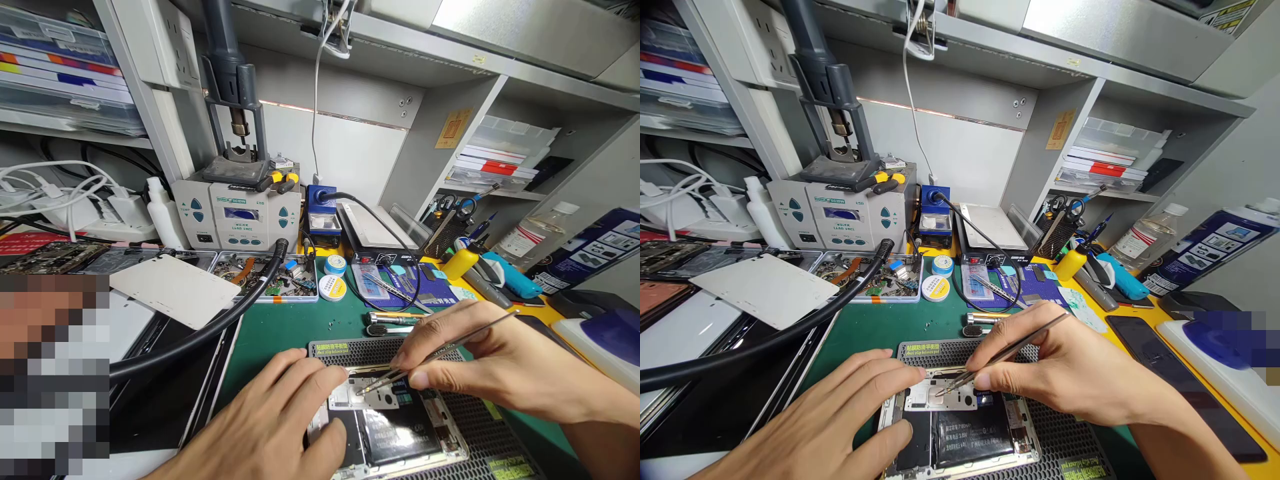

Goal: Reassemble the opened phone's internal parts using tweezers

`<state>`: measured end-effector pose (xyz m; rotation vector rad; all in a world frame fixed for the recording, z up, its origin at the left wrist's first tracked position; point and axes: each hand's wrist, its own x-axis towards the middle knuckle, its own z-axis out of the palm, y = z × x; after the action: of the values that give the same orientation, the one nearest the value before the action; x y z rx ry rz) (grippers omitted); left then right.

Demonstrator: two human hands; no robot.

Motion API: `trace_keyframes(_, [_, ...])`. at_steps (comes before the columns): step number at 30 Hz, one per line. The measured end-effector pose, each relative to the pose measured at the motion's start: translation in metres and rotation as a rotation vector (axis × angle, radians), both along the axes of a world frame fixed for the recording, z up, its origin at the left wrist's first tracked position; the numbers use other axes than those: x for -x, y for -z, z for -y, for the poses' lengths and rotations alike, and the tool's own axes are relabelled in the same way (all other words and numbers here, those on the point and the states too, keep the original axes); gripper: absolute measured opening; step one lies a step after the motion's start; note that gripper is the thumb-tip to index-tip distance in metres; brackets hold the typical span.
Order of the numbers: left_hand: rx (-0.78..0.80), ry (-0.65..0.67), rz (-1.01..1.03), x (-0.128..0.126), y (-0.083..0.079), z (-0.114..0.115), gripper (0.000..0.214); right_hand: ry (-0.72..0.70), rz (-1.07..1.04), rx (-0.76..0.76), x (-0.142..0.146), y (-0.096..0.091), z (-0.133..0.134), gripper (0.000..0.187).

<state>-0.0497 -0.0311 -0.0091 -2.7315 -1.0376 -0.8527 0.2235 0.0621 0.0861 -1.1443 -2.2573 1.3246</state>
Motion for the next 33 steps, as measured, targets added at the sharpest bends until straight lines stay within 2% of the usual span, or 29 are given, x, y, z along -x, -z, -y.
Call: trace_keyframes(33, [0.039,0.015,0.021,0.0011,-0.0062,-0.0023,0.015,0.008,0.032,0.025,0.0,-0.001,0.0021,0.017])
